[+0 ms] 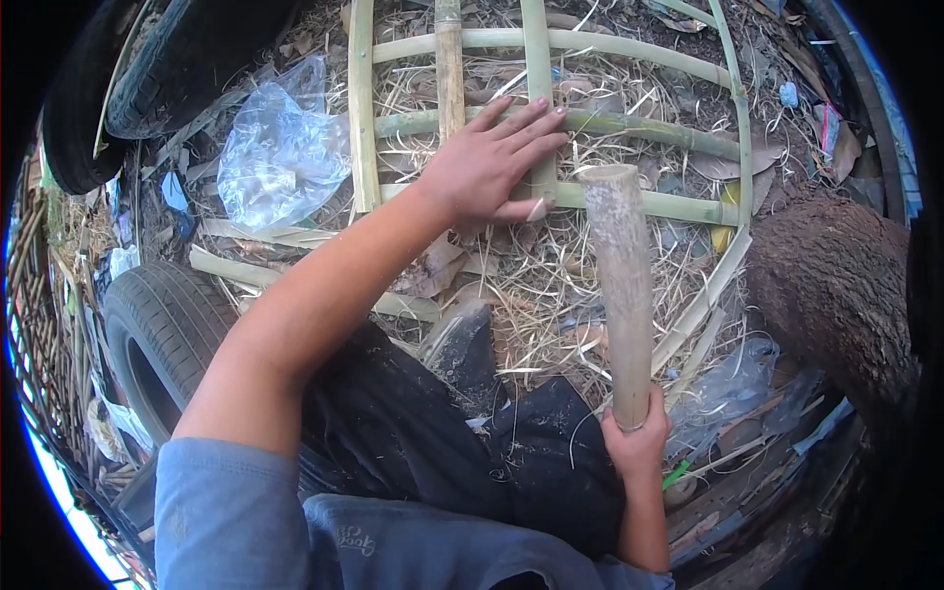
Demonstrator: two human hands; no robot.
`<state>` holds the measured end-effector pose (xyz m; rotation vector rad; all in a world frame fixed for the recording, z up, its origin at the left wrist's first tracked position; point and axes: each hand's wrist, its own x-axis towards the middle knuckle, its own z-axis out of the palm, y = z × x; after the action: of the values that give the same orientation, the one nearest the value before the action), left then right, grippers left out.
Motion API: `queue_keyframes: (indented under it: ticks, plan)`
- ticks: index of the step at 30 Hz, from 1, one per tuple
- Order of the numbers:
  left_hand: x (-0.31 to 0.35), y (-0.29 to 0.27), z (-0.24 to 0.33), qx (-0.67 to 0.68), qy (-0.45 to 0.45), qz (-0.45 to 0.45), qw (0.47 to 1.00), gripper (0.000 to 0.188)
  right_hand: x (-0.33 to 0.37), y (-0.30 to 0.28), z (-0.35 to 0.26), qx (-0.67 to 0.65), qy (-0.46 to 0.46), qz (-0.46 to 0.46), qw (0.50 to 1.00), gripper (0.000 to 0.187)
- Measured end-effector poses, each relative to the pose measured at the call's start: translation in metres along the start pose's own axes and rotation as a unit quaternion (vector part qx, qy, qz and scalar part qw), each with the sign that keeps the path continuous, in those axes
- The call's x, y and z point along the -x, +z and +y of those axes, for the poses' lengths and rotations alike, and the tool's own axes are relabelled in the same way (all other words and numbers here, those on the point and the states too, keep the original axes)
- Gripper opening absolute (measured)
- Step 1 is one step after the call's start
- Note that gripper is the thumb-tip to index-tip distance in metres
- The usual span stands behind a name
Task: The person constructs a grid using bamboo strips by weaving them together and securing the joints by hand and with a wooden mallet.
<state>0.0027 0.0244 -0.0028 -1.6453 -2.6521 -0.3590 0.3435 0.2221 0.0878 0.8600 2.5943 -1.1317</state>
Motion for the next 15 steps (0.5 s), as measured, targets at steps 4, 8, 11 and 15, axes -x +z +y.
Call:
queue_keyframes:
  ticks: [4, 8, 11, 15]
  plan:
    - [-0.001, -0.006, 0.001, 0.025, 0.0, -0.014, 1.0, 0.106, 0.0, -0.001, 0.002, -0.019, 0.017, -0.005, 1.0, 0.047]
    - [0.001, -0.012, 0.002, 0.029, 0.01, -0.027, 0.999, 0.121, -0.004, -0.004, -0.002, -0.043, 0.031, -0.01, 0.999, 0.047]
    - [-0.001, -0.012, 0.003, 0.041, 0.014, -0.022, 0.999, 0.12, -0.004, -0.002, 0.003, -0.009, -0.011, 0.0, 1.0, 0.047]
    - [0.0, -0.002, 0.0, -0.013, 0.007, -0.008, 1.0, 0.109, -0.003, 0.005, 0.003, -0.003, -0.021, -0.01, 1.0, 0.048]
